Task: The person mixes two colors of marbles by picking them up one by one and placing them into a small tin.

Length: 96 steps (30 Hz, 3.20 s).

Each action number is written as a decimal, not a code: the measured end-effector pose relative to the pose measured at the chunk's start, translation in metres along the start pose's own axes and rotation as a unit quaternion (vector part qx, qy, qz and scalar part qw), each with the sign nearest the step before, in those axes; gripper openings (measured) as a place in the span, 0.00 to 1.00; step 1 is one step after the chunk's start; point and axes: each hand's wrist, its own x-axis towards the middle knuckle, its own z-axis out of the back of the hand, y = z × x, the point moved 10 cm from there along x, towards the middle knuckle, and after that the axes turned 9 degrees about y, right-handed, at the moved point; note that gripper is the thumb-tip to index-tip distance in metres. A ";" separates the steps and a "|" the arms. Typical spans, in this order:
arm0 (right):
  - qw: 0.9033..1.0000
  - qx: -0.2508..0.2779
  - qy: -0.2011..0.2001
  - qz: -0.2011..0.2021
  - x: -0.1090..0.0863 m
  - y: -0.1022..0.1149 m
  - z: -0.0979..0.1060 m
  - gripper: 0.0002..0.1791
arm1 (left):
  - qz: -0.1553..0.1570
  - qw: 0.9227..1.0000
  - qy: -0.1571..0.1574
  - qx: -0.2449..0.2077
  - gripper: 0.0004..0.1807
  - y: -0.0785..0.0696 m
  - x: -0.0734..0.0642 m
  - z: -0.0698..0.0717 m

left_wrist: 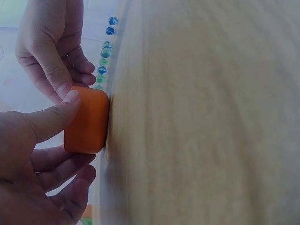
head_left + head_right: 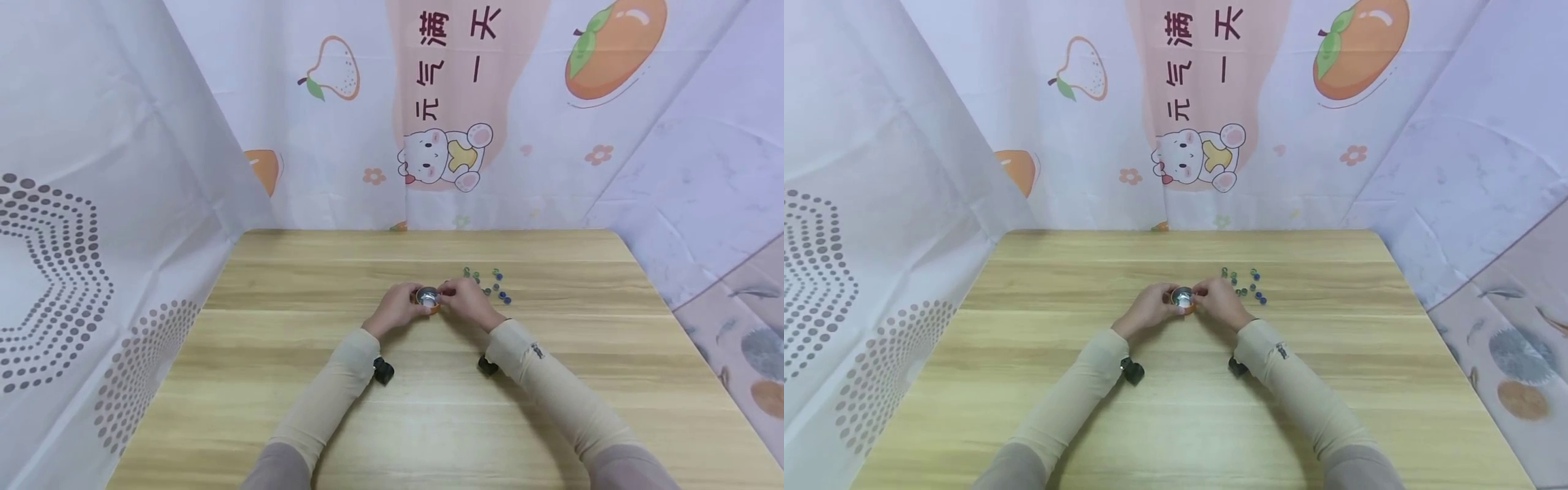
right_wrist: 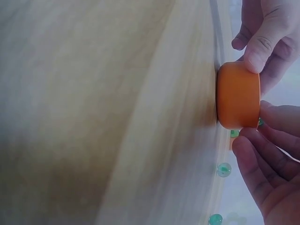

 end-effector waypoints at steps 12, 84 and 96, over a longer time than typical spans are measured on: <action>0.999 0.015 0.031 -0.011 -0.002 0.001 0.005 0.11 | 0.006 1.000 0.008 0.000 0.27 -0.001 0.001 0.001; 0.996 -0.059 0.029 -0.061 0.031 -0.032 0.016 0.08 | 0.029 0.999 0.013 -0.009 0.28 -0.001 0.000 0.000; 0.997 -0.009 0.029 -0.069 0.022 -0.031 0.022 0.10 | 0.019 1.000 0.011 0.003 0.29 -0.002 0.000 0.001</action>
